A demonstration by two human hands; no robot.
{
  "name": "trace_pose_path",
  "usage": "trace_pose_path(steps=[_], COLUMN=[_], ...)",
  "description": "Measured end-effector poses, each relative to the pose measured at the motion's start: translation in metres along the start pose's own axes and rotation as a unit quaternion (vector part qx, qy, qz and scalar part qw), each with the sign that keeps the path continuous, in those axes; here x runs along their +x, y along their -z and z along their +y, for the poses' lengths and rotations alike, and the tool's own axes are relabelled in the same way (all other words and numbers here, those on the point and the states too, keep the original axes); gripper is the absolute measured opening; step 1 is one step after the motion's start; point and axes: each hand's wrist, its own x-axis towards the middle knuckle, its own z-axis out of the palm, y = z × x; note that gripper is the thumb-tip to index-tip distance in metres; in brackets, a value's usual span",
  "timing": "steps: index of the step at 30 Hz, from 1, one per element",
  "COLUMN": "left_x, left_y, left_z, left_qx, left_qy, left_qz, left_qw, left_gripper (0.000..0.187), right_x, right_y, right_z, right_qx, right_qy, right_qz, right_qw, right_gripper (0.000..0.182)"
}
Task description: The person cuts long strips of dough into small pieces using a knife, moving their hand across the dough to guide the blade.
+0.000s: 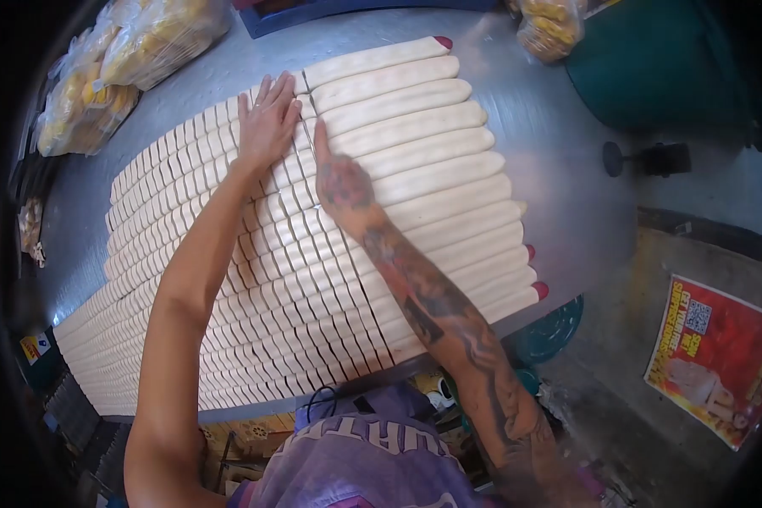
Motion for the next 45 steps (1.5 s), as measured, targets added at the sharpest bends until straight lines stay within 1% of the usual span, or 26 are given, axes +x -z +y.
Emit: trace_pose_path(steps=[2,4,5,6,8,9,11,13,16,18,19,20,21,23,27,28,31,32,33,35,37,38,41,42,44,45], left_x=[-0.018,-0.053,-0.072,-0.095,-0.118,-0.115,-0.116,-0.117,-0.139,-0.171,-0.190,-0.206,-0.219,-0.223,-0.227,-0.231,-0.273,-0.290,-0.305,-0.329,-0.326,-0.326,-0.344,-0.358,-0.395,-0.410], left_y=[0.015,0.029,0.042,0.031,0.021,0.023,0.022,0.023,0.039,0.050,0.049,0.044,0.042,0.038,0.037,0.039,0.055,0.061,0.059,0.046,0.042,0.044,0.056,0.062,0.067,0.063], left_z=[0.019,0.043,0.063,0.070,0.081,0.083,0.085,0.084,0.103,0.127,0.137,0.146,0.154,0.156,0.156,0.161,0.192,0.207,0.213,0.218,0.219,0.219,0.233,0.243,0.267,0.274], left_qx=[-0.022,-0.061,-0.023,0.000,0.022,0.025,0.025,0.019,-0.006,-0.041,-0.013,-0.004,0.004,0.016,0.006,0.008,-0.032,-0.045,-0.044,-0.030,-0.019,-0.011,-0.003,-0.016,-0.034,-0.033], left_qy=[0.014,0.008,0.005,-0.022,-0.049,-0.036,-0.024,-0.021,0.007,0.004,-0.006,-0.011,-0.016,-0.020,-0.012,0.024,0.012,0.027,0.024,-0.015,-0.013,-0.012,0.022,0.016,0.013,0.012], left_qz=[0.003,-0.007,-0.085,-0.068,-0.052,-0.051,-0.051,-0.051,-0.033,-0.031,-0.110,-0.091,-0.068,-0.064,-0.046,-0.043,-0.051,-0.132,-0.137,-0.067,-0.059,-0.060,-0.052,-0.068,-0.135,-0.140], left_qw=[1.000,0.998,0.996,0.997,0.997,0.998,0.998,0.998,0.999,0.999,0.994,0.996,0.998,0.998,0.999,0.999,0.998,0.990,0.989,0.997,0.998,0.998,0.998,0.997,0.990,0.989], left_gripper=[0.058,0.059,0.060,0.060,0.060,0.060,0.060,0.060,0.060,0.061,0.063,0.063,0.063,0.063,0.064,0.064,0.062,0.061,0.061,0.059,0.058,0.059,0.060,0.061,0.064,0.064], right_x=[-0.035,-0.046,-0.054,-0.059,-0.064,-0.075,-0.115,-0.155,-0.196,-0.199,-0.202,-0.205,-0.218,-0.242,-0.310,-0.319,-0.326,-0.331,-0.338,-0.358,-0.396,-0.413,-0.434,-0.437,-0.444,-0.453], right_y=[0.004,0.005,0.003,-0.002,-0.007,-0.004,0.006,0.001,0.002,-0.001,-0.009,-0.019,-0.017,-0.009,-0.010,-0.004,-0.008,-0.011,-0.015,-0.015,-0.006,-0.021,-0.020,-0.023,-0.036,-0.038], right_z=[0.000,-0.003,-0.002,-0.001,-0.001,-0.001,-0.008,-0.005,-0.007,-0.004,-0.001,0.004,0.000,-0.007,-0.009,-0.011,-0.010,-0.009,-0.007,-0.011,-0.015,-0.011,-0.010,-0.008,-0.007,-0.007], right_qx=[0.024,-0.013,-0.052,-0.050,0.019,0.017,0.028,0.015,0.036,0.025,0.016,0.051,0.053,0.037,0.057,0.053,0.049,0.051,0.068,0.086,0.070,-0.059,0.004,0.004,0.005,0.008], right_qy=[-0.020,-0.002,0.012,0.011,0.020,0.020,-0.029,-0.002,-0.035,-0.015,0.000,0.025,0.021,-0.044,-0.058,-0.070,-0.055,-0.059,-0.046,-0.036,-0.094,-0.074,-0.093,-0.093,-0.034,-0.037], right_qz=[-0.104,-0.091,-0.082,-0.081,0.036,0.037,-0.045,-0.022,-0.061,-0.036,-0.015,0.054,0.054,-0.025,-0.056,-0.077,-0.052,-0.051,-0.019,0.019,-0.107,-0.110,-0.145,-0.144,0.026,0.024], right_qw=[0.994,0.996,0.995,0.995,0.999,0.999,0.998,1.000,0.997,0.999,1.000,0.997,0.997,0.998,0.995,0.993,0.996,0.996,0.996,0.995,0.987,0.989,0.985,0.985,0.999,0.999], right_gripper=[0.085,0.085,0.086,0.086,0.088,0.088,0.090,0.090,0.091,0.090,0.090,0.089,0.089,0.090,0.090,0.089,0.090,0.090,0.089,0.088,0.087,0.087,0.088,0.088,0.091,0.091])
